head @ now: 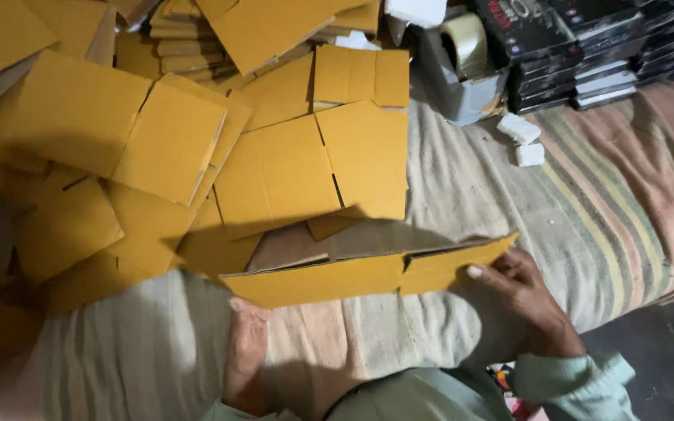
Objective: The person folds flat yellow cardboard blanks into open boxes. They press crease lines flat with both hands, fold the side panels, tuck tabs to form the box shape, and set completed boxes onto a pile of folded boxes beside them.
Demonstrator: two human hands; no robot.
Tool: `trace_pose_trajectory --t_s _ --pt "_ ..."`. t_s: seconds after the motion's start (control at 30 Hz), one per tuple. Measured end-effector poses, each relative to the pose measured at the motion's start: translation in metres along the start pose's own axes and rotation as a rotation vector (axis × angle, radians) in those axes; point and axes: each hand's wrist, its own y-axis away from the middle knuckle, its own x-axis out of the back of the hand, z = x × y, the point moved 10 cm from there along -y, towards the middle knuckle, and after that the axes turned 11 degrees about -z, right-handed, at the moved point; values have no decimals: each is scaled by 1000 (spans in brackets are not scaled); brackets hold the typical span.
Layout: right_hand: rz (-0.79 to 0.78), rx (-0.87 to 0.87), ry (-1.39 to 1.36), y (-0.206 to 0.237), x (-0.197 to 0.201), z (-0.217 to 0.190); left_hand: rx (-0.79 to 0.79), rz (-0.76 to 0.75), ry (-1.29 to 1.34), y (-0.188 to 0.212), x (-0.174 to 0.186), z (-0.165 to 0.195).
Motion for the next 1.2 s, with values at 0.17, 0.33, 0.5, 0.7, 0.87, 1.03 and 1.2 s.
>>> trace_pose_trajectory --t_s 0.17,0.33,0.5,0.7,0.87,1.03,1.2 --pt "-266 284 -256 -21 -86 -62 467 149 412 34 -19 -48" --pt "-125 198 -57 -47 -108 -53 569 124 788 54 -68 -51" --pt "-15 256 12 -32 -98 -63 291 112 948 14 -39 -20" --pt "-93 343 -168 -5 -118 -77 259 -90 1182 -26 -42 -11" --pt "-71 285 -290 -17 -116 -73 466 -94 1329 -33 -60 -29" --pt "-201 326 -296 -37 -122 -91 29 -239 1318 -68 -60 13" --pt "-258 216 -372 -60 -136 -91 233 -193 1124 -64 -62 -4"
